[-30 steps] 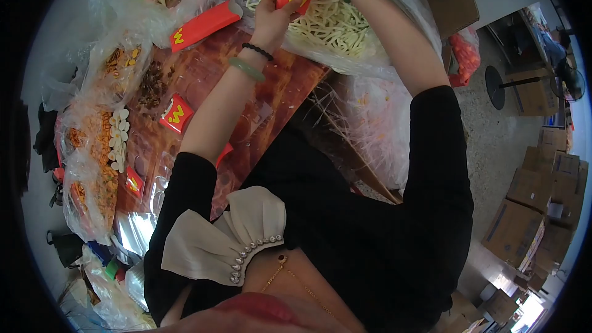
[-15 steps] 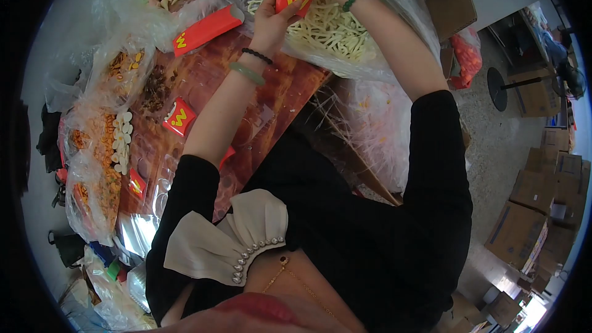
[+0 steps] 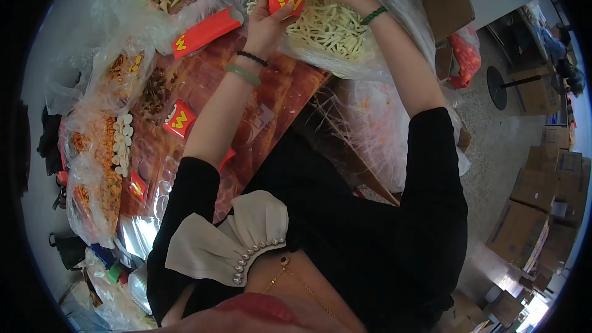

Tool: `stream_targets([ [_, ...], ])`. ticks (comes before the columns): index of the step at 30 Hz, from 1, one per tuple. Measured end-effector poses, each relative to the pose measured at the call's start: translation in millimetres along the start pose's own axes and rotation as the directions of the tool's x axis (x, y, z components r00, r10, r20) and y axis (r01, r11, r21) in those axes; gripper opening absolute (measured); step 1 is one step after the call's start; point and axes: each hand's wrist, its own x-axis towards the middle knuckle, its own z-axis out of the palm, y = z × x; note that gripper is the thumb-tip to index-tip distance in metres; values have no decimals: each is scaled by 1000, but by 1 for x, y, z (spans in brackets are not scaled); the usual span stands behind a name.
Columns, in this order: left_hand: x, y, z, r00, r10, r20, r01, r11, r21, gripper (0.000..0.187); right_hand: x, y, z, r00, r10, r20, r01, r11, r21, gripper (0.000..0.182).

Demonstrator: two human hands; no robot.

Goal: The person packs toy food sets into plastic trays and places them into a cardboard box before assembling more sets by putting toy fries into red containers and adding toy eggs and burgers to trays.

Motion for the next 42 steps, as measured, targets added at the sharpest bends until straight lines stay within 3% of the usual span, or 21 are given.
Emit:
stream_targets([
  [2, -1, -5, 2, 1000, 8, 1, -8, 1000, 28, 35, -1, 2, 14, 949, -275, -157, 313, 890, 333, 35],
  [3, -3, -6, 1, 1000, 17, -5, -16, 998, 59, 36, -5, -3, 15, 949, -275, -156, 312, 889, 335, 35],
  [5, -4, -7, 1, 1000, 29, -12, -28, 997, 76, 40, -13, -16, 15, 784, -588, -201, 543, 805, -239, 29],
  [6, -4, -6, 1, 999, 40, -16, -39, 995, 89, 43, -11, -20, 17, 782, -590, -200, 545, 804, -238, 29],
  [8, -6, -4, -1, 999, 49, 1, -49, 992, 113, 42, -11, -28, 19, 803, -590, 80, 595, 799, -85, 23],
  [9, -7, -2, -2, 998, 58, 21, -60, 989, 138, 41, -14, -32, 15, 802, -591, 80, 597, 798, -82, 23],
  [11, -16, 2, -1, 996, 86, 13, -87, 985, 148, 40, -20, -44, 4, 913, -348, 212, 320, 934, 158, 26],
  [15, -33, 13, -1, 996, 94, 14, -94, 994, 62, 39, -35, -61, 9, 955, -295, -18, 295, 944, 147, 26],
  [17, -39, 16, -4, 992, 122, -3, -122, 989, 78, 39, -46, -71, 13, 881, -445, -163, 471, 860, 199, 24],
  [21, -56, 24, -12, 981, 182, -72, -173, 979, 109, 38, -46, -76, 28, 720, -673, -170, 693, 687, 217, 23],
  [24, -72, 36, -22, 976, 181, -121, -157, 970, 185, 37, -50, -90, 33, 664, -747, -2, 742, 660, 118, 20],
  [26, -89, 45, -27, 972, 192, -136, -167, 970, 177, 37, -52, -104, 35, 645, -714, 272, 736, 676, 28, 18],
  [27, -100, 51, -29, 971, 192, -140, -169, 972, 162, 38, -56, -111, 37, 629, -725, 280, 747, 664, 42, 18],
  [28, -110, 56, -32, 966, 203, -162, -176, 970, 170, 38, -60, -120, 39, 586, -775, 237, 784, 616, 76, 17],
  [30, -132, 70, -40, 965, 212, -155, -221, 974, -43, 37, -73, -143, 41, 512, -834, 204, 830, 542, 130, 16],
  [32, -160, 90, -46, 958, 205, -199, -220, 974, -57, 38, -91, -167, 43, 549, -836, 12, 832, 548, 84, 14],
  [33, -175, 98, -49, 960, 183, -214, -205, 975, -84, 38, -98, -176, 51, 527, -849, 25, 843, 526, 108, 14],
  [35, -203, 110, -58, 944, 210, -254, -231, 971, -57, 37, -109, -194, 68, 374, -923, -93, 927, 375, 7, 15],
  [36, -216, 115, -62, 938, 224, -266, -244, 969, -42, 35, -114, -205, 75, 351, -933, -84, 936, 349, 32, 15],
  [38, -241, 126, -70, 893, 298, -337, -290, 954, 76, 35, -124, -228, 91, 166, -986, -2, 983, 166, -74, 16],
  [42, -290, 138, -91, 789, 470, -395, -416, 882, 220, 36, -159, -275, 131, 58, -998, -12, 998, 58, 24, 17],
])
